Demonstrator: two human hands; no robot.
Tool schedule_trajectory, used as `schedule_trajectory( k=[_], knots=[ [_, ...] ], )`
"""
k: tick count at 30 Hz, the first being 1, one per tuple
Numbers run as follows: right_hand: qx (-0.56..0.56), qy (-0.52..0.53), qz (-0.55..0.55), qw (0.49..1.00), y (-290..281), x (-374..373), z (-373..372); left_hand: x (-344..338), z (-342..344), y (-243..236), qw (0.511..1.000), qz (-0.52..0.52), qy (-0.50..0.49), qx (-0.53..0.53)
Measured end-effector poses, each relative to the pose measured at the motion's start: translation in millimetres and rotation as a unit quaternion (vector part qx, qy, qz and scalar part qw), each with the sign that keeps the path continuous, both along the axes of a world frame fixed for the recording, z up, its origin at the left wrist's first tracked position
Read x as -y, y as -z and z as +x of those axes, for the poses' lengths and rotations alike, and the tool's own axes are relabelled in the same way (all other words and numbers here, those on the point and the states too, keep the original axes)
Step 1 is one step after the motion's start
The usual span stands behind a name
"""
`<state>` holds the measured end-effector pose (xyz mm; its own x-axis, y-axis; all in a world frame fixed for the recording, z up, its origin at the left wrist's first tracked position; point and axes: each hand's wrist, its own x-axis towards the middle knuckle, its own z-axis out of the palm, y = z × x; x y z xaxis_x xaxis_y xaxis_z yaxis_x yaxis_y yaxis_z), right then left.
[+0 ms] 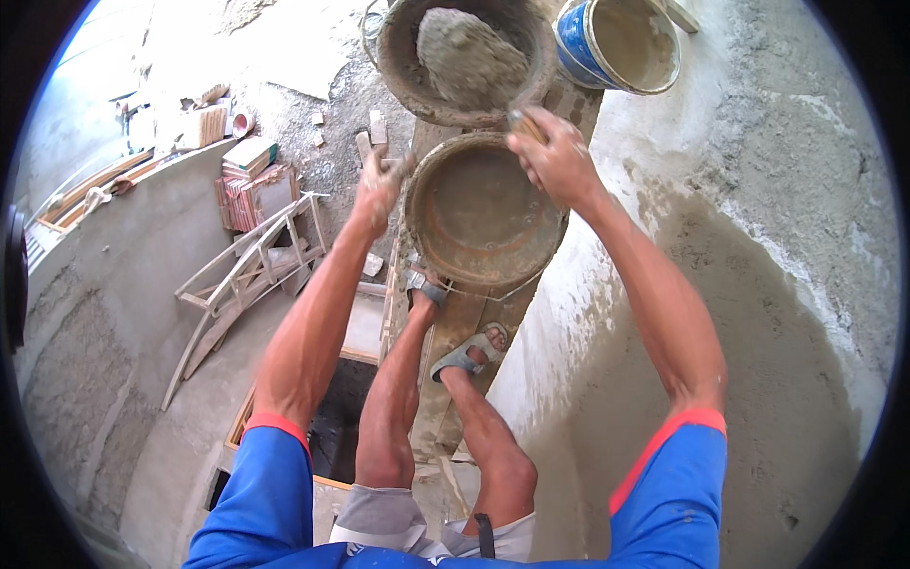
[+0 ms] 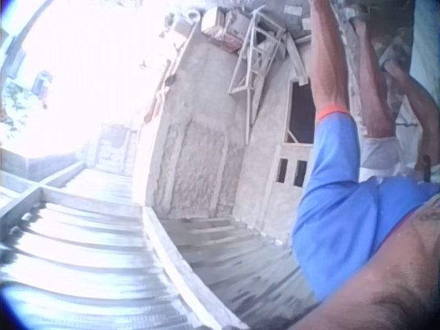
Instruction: The person uses a wooden straight edge to level a freshly plastered ceiling, then uses a trowel to apply and smooth plaster from a bucket onto a wall corner.
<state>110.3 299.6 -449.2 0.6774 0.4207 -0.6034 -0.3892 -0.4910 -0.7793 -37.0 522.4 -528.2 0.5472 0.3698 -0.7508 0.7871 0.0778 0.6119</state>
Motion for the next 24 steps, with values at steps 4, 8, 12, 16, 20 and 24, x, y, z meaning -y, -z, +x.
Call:
schedule_trajectory(
  k=[4,8,12,16,20,24],
  knots=[
    [-0.022,-0.003,-0.073,0.997,-45.6,40.6,-55.8,23.7,-69.5,5.7,0.991,-0.118,-0.053,0.018],
    [-0.057,-0.01,-0.085,0.995,-65.7,80.1,-113.0,40.7,-70.5,-1.3,0.965,-0.243,-0.086,0.052],
    [0.058,-0.108,-0.225,0.967,-39.1,87.8,-149.8,33.6,-64.5,15.7,0.975,-0.22,-0.02,-0.012],
    [0.118,-0.162,-0.308,0.93,2.9,65.8,-162.0,43.7,-63.0,19.6,0.982,-0.173,0.072,-0.037],
    [0.25,-0.209,-0.242,0.914,-0.1,60.6,-169.7,47.6,-71.0,15.8,0.98,-0.199,-0.009,-0.013],
    [0.276,-0.345,-0.292,0.848,-1.4,73.6,-174.5,57.3,-71.1,12.3,0.984,-0.17,-0.038,0.03]
  ],
)
